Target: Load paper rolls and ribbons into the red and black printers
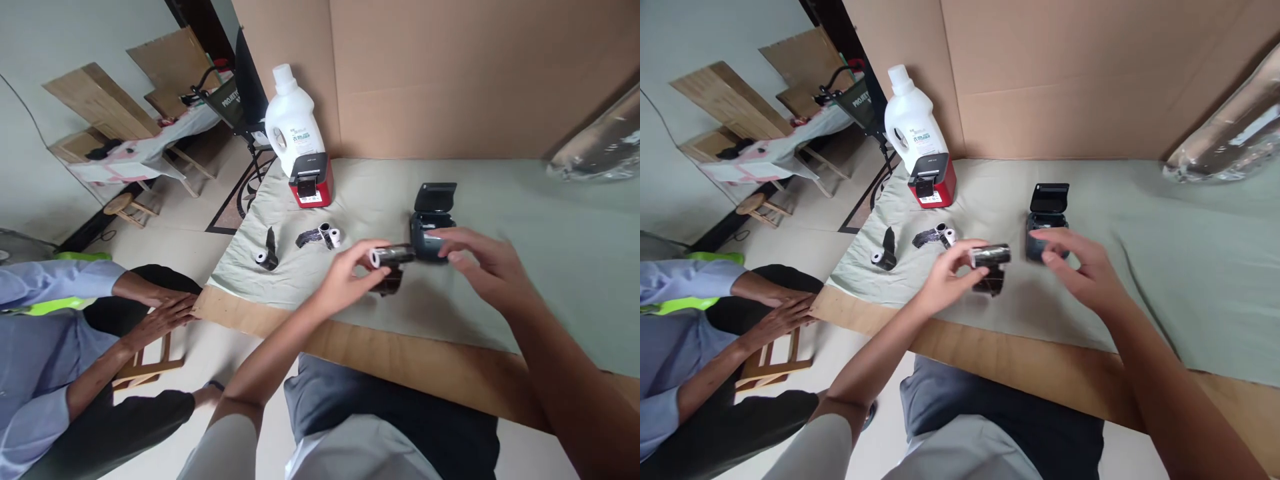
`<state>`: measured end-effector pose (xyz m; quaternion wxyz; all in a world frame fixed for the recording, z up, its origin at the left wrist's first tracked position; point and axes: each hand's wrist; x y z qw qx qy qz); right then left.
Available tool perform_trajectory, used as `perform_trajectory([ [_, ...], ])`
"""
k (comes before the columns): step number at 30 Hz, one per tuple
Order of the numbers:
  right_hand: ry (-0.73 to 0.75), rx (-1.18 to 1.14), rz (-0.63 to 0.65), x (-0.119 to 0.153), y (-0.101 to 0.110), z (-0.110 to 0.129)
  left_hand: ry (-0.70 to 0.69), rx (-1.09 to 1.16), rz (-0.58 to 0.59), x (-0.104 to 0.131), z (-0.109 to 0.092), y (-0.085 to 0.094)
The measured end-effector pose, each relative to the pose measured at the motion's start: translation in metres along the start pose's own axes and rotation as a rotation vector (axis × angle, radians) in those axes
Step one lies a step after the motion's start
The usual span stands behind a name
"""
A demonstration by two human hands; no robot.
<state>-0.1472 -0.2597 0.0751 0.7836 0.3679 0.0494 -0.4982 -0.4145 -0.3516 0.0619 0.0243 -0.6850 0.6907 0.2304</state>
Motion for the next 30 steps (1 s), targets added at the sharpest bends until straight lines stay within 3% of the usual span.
perform_trajectory([
  [2, 0.003, 0.004, 0.136, -0.005, -0.002, 0.016, 0.049, 0.116, 0.138, -0.007, 0.003, -0.027],
  [4, -0.047, 0.048, 0.255, -0.011, 0.003, 0.024, 0.089, 0.228, 0.180, -0.017, 0.007, -0.043],
  [9, -0.128, 0.158, 0.458, -0.039, 0.032, 0.008, 0.241, 0.527, 0.057, -0.036, 0.024, -0.074],
  [11, -0.099, 0.231, 0.428, -0.056, 0.041, -0.012, 0.328, 0.607, 0.046, -0.041, 0.029, -0.091],
  [14, -0.111, 0.333, 0.335, -0.078, 0.043, -0.050, 0.441, 0.626, 0.121, -0.046, 0.033, -0.118],
  [19, -0.217, 0.421, 0.278, -0.088, 0.031, -0.098, 0.469, 0.550, 0.186, -0.052, 0.042, -0.148],
  [24, -0.229, 0.488, 0.307, -0.084, 0.019, -0.117, 0.503, 0.486, 0.183, -0.051, 0.058, -0.155],
  [30, -0.234, 0.521, 0.251, -0.082, 0.012, -0.118, 0.512, 0.482, 0.176, -0.051, 0.061, -0.155],
])
Point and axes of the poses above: each hand's wrist, its own x-axis away from the middle knuckle, its own y-axis out of the back of the hand, z = x × y, and after that the axes turned 1 degree about y, right-handed
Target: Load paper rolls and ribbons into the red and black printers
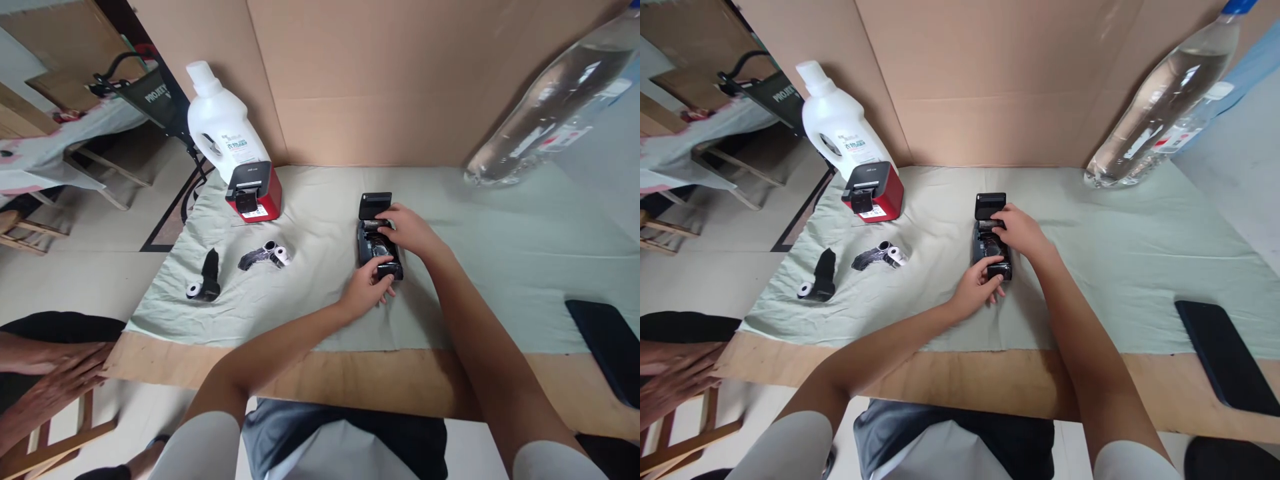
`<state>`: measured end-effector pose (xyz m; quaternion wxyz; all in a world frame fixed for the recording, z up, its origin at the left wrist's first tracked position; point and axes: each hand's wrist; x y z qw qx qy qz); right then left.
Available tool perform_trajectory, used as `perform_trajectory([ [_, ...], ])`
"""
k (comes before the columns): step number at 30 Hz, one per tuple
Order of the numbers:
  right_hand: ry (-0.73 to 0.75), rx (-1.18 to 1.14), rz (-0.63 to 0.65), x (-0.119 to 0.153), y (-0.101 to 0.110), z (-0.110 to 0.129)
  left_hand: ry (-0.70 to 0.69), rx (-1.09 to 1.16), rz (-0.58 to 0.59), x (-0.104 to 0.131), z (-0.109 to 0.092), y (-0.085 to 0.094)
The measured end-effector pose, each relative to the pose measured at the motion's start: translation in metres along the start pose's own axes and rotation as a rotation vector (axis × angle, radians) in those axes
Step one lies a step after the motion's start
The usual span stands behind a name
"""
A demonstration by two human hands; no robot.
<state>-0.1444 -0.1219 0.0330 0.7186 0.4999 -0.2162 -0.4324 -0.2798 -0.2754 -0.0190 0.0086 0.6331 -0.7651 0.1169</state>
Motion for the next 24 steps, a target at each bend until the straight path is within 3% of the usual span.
perform_trajectory([
  [4, 0.005, -0.001, -0.022, 0.002, 0.001, 0.010, 0.015, -0.003, 0.000, -0.001, 0.001, -0.001],
  [9, -0.115, 0.098, 0.002, 0.003, -0.002, 0.018, 0.013, 0.003, 0.006, -0.003, 0.001, 0.000],
  [12, -0.194, 0.103, -0.143, 0.001, -0.005, 0.015, 0.012, -0.005, 0.005, -0.002, 0.001, 0.000],
  [15, -0.117, 0.051, -0.285, -0.005, -0.007, 0.005, 0.009, -0.028, -0.004, -0.001, -0.001, -0.001],
  [20, 0.067, -0.178, -0.188, -0.009, 0.005, -0.011, 0.028, -0.007, 0.001, 0.003, -0.005, -0.001],
  [24, 0.176, -0.241, -0.003, -0.001, 0.025, -0.010, 0.046, 0.048, 0.004, 0.003, -0.007, 0.000],
])
Point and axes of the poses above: each hand's wrist, its own x-axis away from the middle knuckle, its own y-axis out of the back of the hand, z = x × y, and after that the axes turned 1 degree about y, right-handed
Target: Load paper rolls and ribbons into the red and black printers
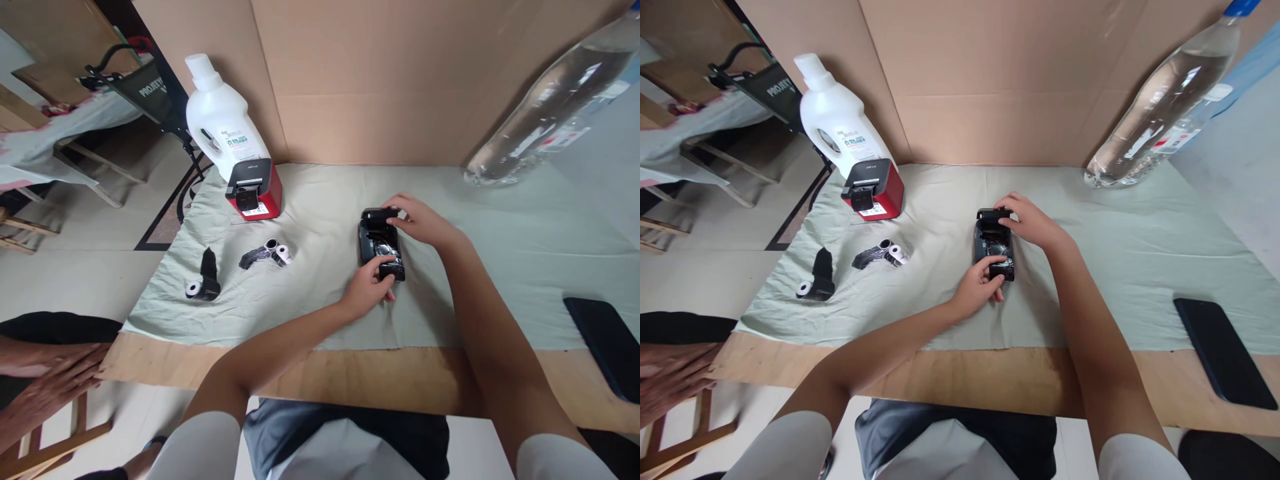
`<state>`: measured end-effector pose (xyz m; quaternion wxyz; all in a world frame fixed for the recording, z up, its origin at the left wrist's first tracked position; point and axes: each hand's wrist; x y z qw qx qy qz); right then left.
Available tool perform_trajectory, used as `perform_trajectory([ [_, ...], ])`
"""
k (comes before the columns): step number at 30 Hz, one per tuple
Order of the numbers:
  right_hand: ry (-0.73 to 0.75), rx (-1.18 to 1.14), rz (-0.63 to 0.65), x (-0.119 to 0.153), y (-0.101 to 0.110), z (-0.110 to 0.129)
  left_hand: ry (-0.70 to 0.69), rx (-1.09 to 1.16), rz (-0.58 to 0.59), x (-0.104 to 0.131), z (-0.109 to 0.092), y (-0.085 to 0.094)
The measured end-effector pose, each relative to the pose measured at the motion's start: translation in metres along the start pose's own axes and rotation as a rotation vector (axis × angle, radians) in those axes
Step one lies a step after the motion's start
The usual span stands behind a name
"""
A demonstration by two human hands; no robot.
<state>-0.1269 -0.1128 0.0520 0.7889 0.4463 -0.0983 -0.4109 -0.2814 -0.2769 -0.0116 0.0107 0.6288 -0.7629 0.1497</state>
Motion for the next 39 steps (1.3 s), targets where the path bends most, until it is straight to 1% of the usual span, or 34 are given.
perform_trajectory([
  [2, -0.003, -0.012, 0.108, 0.003, 0.008, 0.006, -0.004, 0.000, -0.004, 0.000, 0.000, 0.000],
  [4, -0.036, -0.028, 0.197, 0.005, 0.012, 0.011, -0.009, -0.004, -0.008, -0.001, 0.000, 0.001],
  [7, -0.091, -0.060, 0.288, 0.004, 0.014, 0.014, -0.011, -0.002, -0.005, -0.001, 0.002, 0.001],
  [9, -0.142, -0.072, 0.283, 0.003, 0.013, 0.014, -0.016, -0.003, 0.000, -0.001, 0.003, 0.002],
  [12, -0.279, -0.080, 0.204, 0.000, 0.004, 0.010, -0.022, -0.011, 0.004, -0.002, 0.006, 0.002],
  [14, -0.392, -0.145, 0.174, -0.002, -0.003, 0.007, -0.017, -0.012, 0.012, -0.002, 0.007, 0.003],
  [16, -0.479, -0.231, 0.180, -0.003, -0.010, 0.004, -0.009, -0.014, 0.020, -0.002, 0.006, 0.003],
  [18, -0.517, -0.254, 0.191, -0.003, -0.013, 0.001, -0.005, -0.016, 0.021, -0.001, 0.004, 0.004],
  [21, -0.555, -0.207, 0.205, -0.003, -0.012, 0.001, -0.007, -0.018, 0.019, -0.001, 0.001, 0.004],
  [25, -0.639, -0.161, 0.223, -0.003, -0.011, 0.005, -0.030, -0.052, 0.001, 0.001, 0.004, 0.001],
  [27, -0.650, -0.166, 0.167, 0.002, -0.017, 0.007, -0.114, -0.094, -0.010, 0.005, 0.006, 0.001],
  [28, -0.640, -0.180, 0.110, 0.006, -0.022, 0.007, -0.190, -0.119, -0.010, 0.008, 0.007, 0.002],
  [30, -0.609, -0.235, -0.059, 0.018, -0.036, 0.008, -0.397, -0.160, -0.015, 0.011, 0.005, 0.008],
  [31, -0.592, -0.285, -0.161, 0.026, -0.045, 0.008, -0.502, -0.170, -0.049, 0.010, 0.002, 0.014],
  [32, -0.583, -0.354, -0.267, 0.034, -0.053, 0.008, -0.580, -0.178, -0.112, 0.008, -0.002, 0.020],
  [33, -0.564, -0.418, -0.375, 0.042, -0.062, 0.010, -0.608, -0.194, -0.200, 0.004, -0.008, 0.027],
  [34, -0.541, -0.464, -0.468, 0.050, -0.070, 0.012, -0.576, -0.229, -0.293, -0.002, -0.014, 0.035],
  [35, -0.522, -0.500, -0.532, 0.058, -0.078, 0.015, -0.488, -0.293, -0.366, -0.010, -0.021, 0.042],
  [36, -0.506, -0.531, -0.573, 0.065, -0.085, 0.020, -0.356, -0.391, -0.386, -0.019, -0.028, 0.048],
  [38, -0.492, -0.587, -0.603, 0.074, -0.096, 0.030, -0.094, -0.636, -0.306, -0.038, -0.039, 0.055],
  [39, -0.487, -0.604, -0.617, 0.077, -0.100, 0.034, -0.010, -0.743, -0.248, -0.048, -0.043, 0.055],
])
Point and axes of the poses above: each hand's wrist, its own x-axis away from the middle knuckle, its own y-axis out of the back of the hand, z = x × y, and after that the axes turned 1 degree about y, right-handed
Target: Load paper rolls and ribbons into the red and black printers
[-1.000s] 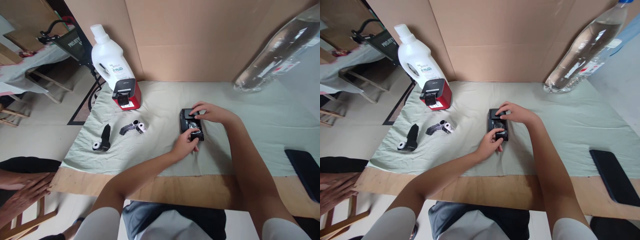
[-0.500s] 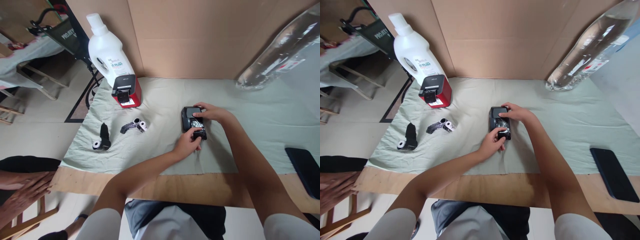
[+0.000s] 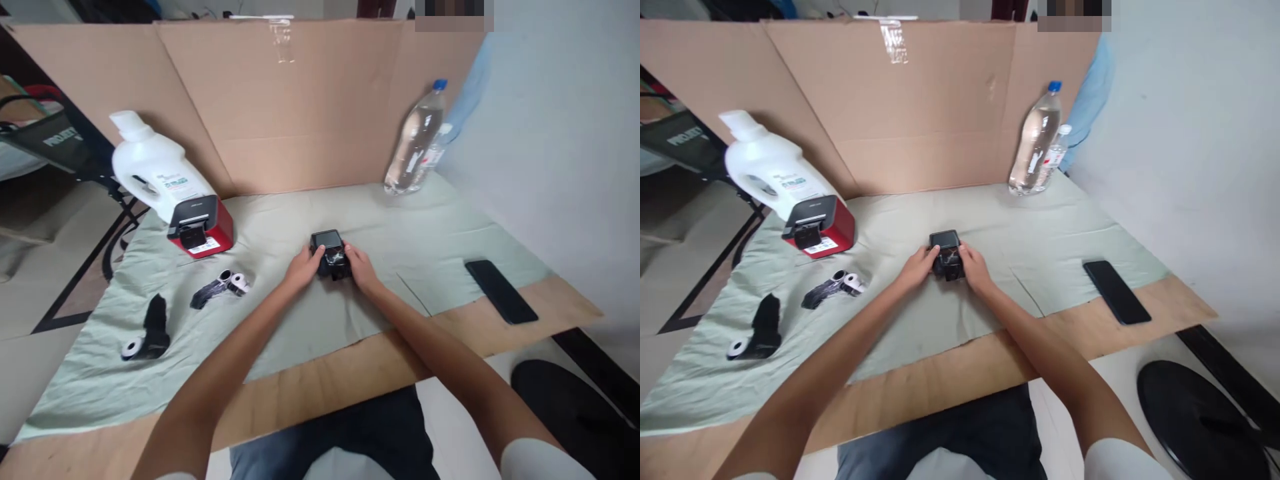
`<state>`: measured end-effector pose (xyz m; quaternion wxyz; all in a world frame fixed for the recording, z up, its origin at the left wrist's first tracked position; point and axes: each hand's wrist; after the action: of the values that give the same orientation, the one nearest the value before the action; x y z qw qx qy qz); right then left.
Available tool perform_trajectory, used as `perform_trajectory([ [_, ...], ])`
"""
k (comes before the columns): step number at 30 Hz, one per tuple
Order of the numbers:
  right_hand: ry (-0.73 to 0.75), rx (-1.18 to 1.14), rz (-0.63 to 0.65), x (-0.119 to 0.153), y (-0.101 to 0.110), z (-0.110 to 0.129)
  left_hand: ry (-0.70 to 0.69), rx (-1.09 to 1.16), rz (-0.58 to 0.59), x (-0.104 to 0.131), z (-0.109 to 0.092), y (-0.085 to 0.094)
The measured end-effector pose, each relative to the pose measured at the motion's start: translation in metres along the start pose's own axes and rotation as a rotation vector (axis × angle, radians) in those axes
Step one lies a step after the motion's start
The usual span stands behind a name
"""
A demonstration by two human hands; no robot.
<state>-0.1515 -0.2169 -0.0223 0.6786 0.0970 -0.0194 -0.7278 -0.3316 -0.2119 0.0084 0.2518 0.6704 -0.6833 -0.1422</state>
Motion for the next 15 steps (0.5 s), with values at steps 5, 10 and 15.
perform_trajectory([
  [5, 0.120, 0.046, -0.152, -0.012, 0.020, 0.009, -0.065, -0.171, 0.115, -0.035, -0.042, -0.031],
  [10, 0.194, 0.055, -0.288, -0.076, 0.107, 0.005, -0.183, -0.150, 0.043, -0.081, -0.114, -0.104],
  [15, 0.180, 0.073, -0.442, -0.138, 0.199, -0.023, -0.227, -0.110, 0.113, -0.127, -0.169, -0.196],
])
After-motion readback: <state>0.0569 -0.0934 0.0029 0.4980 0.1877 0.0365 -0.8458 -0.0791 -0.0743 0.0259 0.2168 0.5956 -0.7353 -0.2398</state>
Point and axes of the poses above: each hand's wrist, its own x-axis away from the middle knuckle, its own y-axis out of the back of the hand, z = x × y, and after that the axes turned 1 degree about y, right-handed
